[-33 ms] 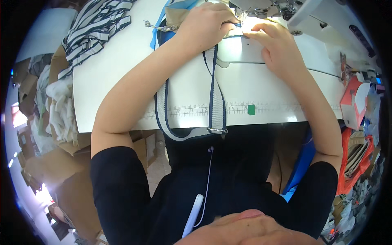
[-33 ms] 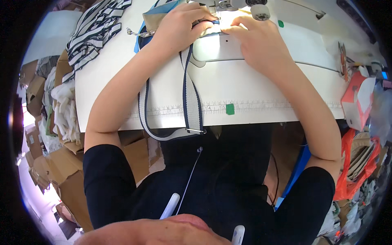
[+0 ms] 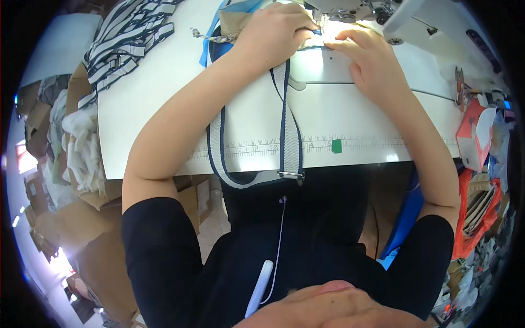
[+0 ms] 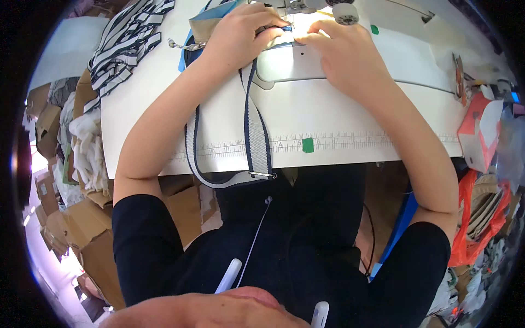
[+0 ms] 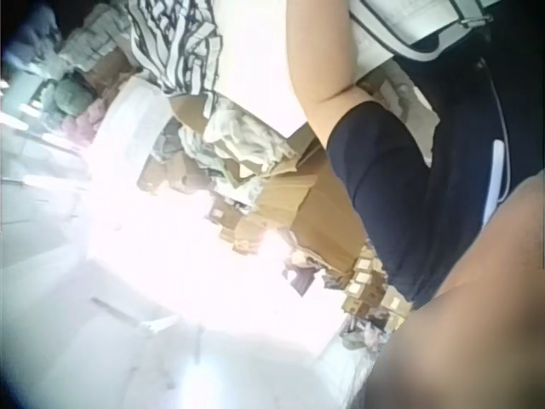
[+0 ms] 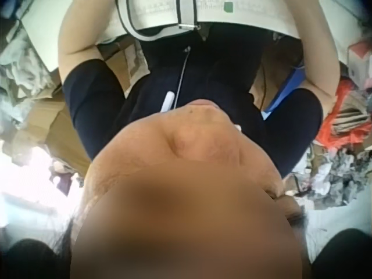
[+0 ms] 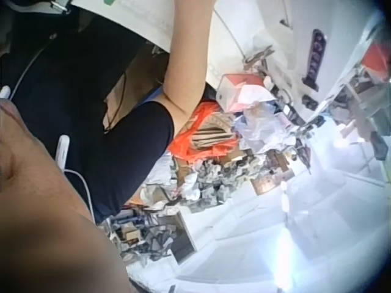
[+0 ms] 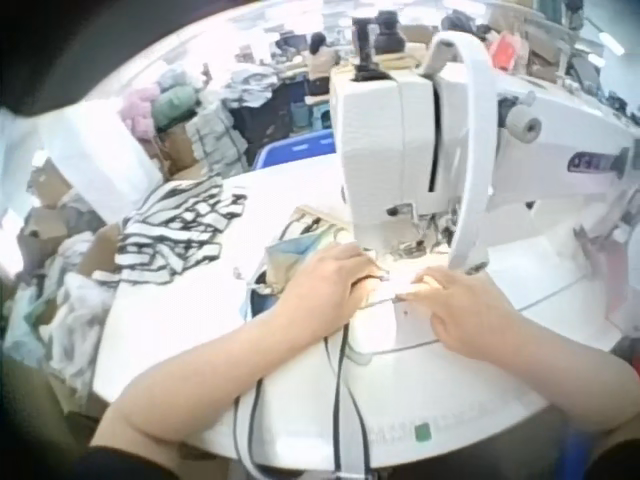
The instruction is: Sewing and assembling fabric or leather straps using a sewing machine.
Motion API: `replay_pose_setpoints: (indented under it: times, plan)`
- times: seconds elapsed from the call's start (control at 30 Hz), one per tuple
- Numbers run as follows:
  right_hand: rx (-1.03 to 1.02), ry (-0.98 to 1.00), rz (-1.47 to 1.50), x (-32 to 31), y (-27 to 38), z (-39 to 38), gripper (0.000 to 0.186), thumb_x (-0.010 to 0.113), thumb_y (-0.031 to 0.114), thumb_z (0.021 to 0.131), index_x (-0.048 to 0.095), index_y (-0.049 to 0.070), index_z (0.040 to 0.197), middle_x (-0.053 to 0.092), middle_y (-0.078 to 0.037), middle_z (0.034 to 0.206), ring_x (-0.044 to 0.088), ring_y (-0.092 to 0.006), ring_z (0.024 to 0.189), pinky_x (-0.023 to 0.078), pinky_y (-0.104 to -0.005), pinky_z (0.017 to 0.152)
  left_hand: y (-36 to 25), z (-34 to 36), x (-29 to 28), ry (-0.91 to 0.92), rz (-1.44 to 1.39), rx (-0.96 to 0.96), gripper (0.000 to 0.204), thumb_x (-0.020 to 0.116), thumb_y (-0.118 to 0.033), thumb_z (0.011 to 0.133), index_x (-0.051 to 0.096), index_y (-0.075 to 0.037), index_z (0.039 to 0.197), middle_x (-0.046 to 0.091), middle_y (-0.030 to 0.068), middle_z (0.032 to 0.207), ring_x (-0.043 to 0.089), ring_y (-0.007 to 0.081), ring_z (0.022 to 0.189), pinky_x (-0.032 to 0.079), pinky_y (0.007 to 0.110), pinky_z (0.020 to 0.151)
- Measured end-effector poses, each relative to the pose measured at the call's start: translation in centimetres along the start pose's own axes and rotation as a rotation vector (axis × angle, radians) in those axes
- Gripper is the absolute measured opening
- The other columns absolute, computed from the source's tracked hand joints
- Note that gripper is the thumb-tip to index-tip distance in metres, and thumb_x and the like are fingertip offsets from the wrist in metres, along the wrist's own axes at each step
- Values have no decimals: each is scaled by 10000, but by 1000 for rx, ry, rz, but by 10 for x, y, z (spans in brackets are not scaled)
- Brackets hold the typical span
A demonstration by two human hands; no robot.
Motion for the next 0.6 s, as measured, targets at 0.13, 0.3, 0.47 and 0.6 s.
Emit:
replay_pose_setpoints:
  times: [0.13, 0.3, 0.47, 0.6]
  plan:
    - [-39, -98, -64, 4, 4, -2, 360, 572, -51, 768, 706, 143, 1039, 623, -17, 1000, 586, -215, 896, 435, -368, 855, 7, 2, -1, -33, -41, 11, 179, 642, -136, 812, 718, -5, 907, 685, 155, 960, 621, 316, 958, 488, 377, 864]
    - [-9, -82, -53, 7, -3, -7, 336, 560, -45, 775, 666, 137, 1036, 623, -28, 1002, 574, -223, 921, 412, -374, 890, 13, 7, 1, -38, 29, -3, 180, 665, -152, 805, 728, 2, 875, 686, 156, 917, 635, 306, 911, 498, 372, 833]
    - [17, -68, -5, 10, -6, -5, 306, 558, -41, 766, 616, 121, 1020, 621, -44, 998, 572, -240, 924, 409, -378, 882, 15, 6, -1, -35, 76, -44, 194, 668, -157, 805, 724, 13, 879, 679, 160, 919, 636, 302, 904, 498, 368, 824]
    - [32, -55, -23, 9, -5, -5, 298, 541, -40, 767, 616, 112, 1011, 621, -52, 995, 571, -244, 929, 407, -376, 879, 15, 8, -1, -36, 64, -36, 203, 671, -171, 813, 713, 22, 858, 672, 162, 921, 633, 306, 906, 497, 373, 813]
Point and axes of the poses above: each hand's wrist, its own z-axis towards the middle knuckle, its own x-axis out of the palm, y = z × x, the point moved 3 cm from there along z, towards the middle knuckle
